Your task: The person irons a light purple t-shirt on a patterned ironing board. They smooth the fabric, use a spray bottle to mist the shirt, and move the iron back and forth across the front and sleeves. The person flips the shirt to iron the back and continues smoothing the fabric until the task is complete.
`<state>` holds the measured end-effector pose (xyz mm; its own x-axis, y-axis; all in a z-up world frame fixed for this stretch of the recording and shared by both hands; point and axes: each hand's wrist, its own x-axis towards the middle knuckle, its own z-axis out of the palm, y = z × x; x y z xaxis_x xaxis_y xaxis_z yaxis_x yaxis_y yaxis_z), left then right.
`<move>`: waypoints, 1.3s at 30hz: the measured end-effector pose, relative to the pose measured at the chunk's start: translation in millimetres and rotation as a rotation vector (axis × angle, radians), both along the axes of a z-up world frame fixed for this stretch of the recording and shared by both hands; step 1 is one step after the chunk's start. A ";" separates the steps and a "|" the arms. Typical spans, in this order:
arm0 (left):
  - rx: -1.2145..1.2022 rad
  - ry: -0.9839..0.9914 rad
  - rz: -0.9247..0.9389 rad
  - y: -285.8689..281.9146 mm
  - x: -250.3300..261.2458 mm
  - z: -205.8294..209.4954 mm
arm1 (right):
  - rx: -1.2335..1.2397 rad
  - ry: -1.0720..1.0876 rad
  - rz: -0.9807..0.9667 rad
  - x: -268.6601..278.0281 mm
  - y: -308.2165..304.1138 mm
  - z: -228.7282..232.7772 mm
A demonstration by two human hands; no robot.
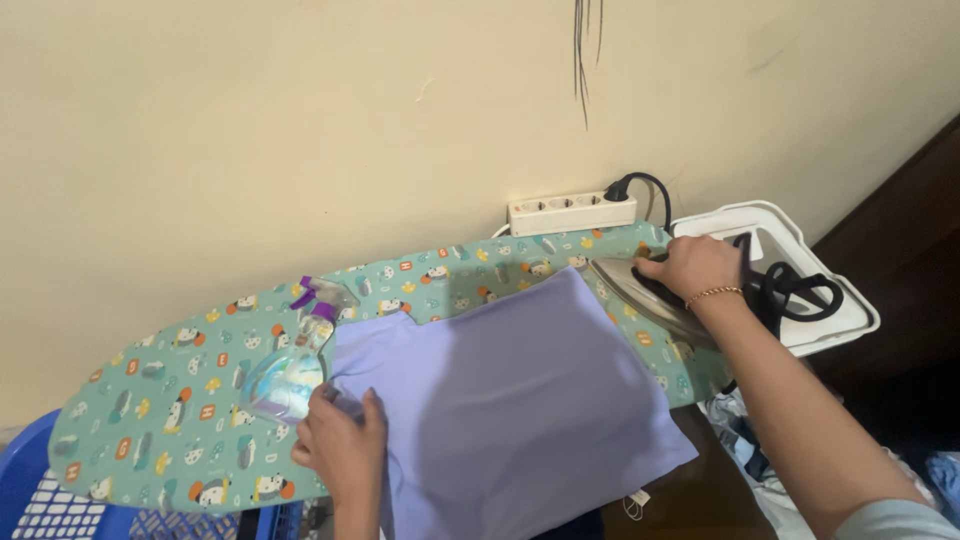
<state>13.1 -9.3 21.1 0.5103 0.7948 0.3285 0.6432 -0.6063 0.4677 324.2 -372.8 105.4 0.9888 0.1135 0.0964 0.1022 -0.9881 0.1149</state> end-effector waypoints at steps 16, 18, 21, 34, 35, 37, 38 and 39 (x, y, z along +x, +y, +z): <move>-1.178 -0.368 -0.283 55.3 49.1 24.3 | 0.206 -0.106 1.009 -18.9 104.6 -53.7; -0.918 -0.411 -0.380 68.5 55.5 17.4 | 0.206 0.125 0.906 -10.3 115.6 -44.2; -0.365 -0.316 -0.428 85.4 63.8 23.7 | -0.190 0.109 0.898 0.3 119.7 -21.1; -0.006 -0.979 -0.768 67.2 79.5 270.0 | 0.563 -0.751 0.841 -6.7 37.9 207.3; -0.012 -0.978 -0.748 64.5 74.0 272.4 | 0.531 -0.782 0.823 -15.4 31.5 210.4; -0.026 -0.974 -0.706 57.8 60.1 258.6 | 0.469 -0.840 0.787 -33.6 18.3 201.4; -0.106 -0.981 -0.683 54.4 56.2 242.4 | 0.490 -0.752 0.756 -42.1 12.7 190.3; -0.187 -0.987 -0.661 53.1 50.0 221.4 | 0.509 -0.663 0.725 -50.9 7.9 174.4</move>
